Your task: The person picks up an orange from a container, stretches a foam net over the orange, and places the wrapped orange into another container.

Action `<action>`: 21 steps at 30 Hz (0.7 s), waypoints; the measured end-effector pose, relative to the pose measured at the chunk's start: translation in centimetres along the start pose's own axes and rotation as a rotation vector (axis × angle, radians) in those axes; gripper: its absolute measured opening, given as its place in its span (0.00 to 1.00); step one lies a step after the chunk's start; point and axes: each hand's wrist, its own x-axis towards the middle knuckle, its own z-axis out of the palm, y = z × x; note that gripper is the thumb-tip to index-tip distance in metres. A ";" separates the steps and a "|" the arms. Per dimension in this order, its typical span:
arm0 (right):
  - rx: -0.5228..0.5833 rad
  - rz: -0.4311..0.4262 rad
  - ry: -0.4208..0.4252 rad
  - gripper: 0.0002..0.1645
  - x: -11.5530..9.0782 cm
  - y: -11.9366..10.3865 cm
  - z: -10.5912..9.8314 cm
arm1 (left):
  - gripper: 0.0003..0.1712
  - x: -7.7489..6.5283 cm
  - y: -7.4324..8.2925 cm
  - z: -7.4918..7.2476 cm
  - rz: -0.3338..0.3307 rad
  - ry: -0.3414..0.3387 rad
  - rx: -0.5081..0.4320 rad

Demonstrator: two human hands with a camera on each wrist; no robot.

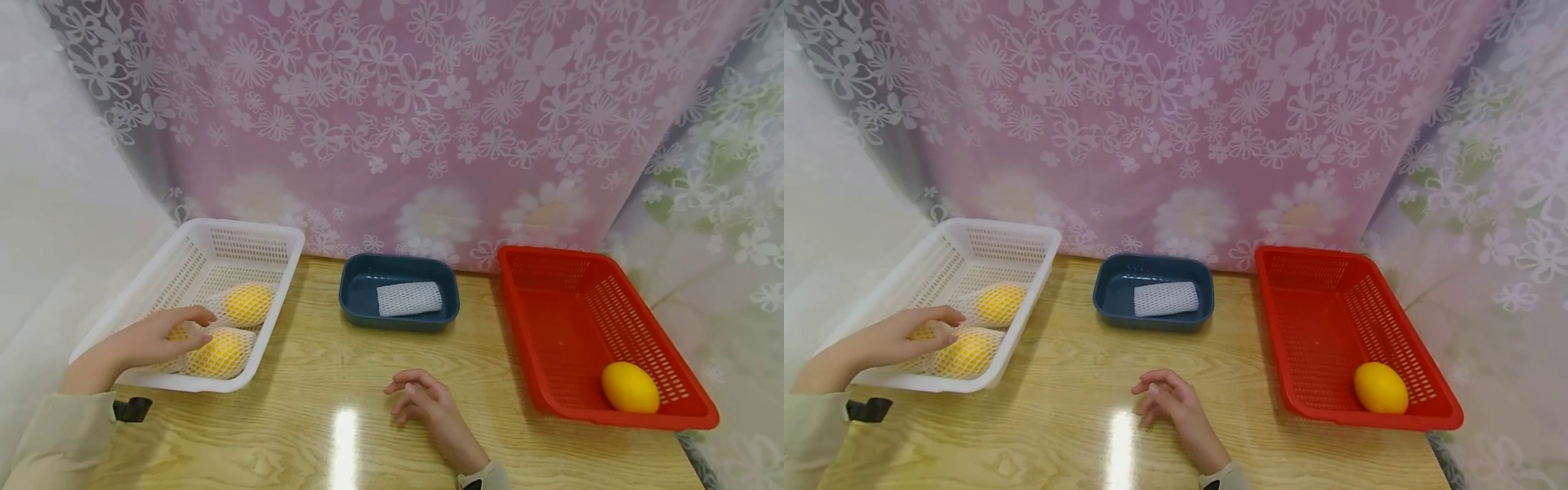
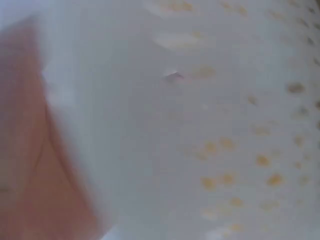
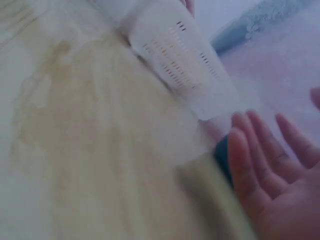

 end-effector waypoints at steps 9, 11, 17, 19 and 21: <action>-0.422 -0.148 -0.051 0.12 -1.6 -7.5 -2.2 | 0.16 0.9 4.7 0.3 0.234 0.281 0.006; -0.541 -0.175 -0.029 0.11 -2.3 -9.4 -3.0 | 0.19 1.3 5.8 0.8 0.299 0.300 -0.041; -0.774 -0.220 0.099 0.12 -4.3 -14.8 -7.3 | 0.20 3.0 9.0 4.0 0.462 0.275 -0.232; -0.805 -0.224 0.155 0.13 -4.9 -16.2 -9.1 | 0.19 3.6 10.1 5.4 0.496 0.243 -0.325; -0.853 -0.208 0.227 0.12 -5.4 -17.2 -11.1 | 0.17 4.1 11.3 6.9 0.514 0.196 -0.436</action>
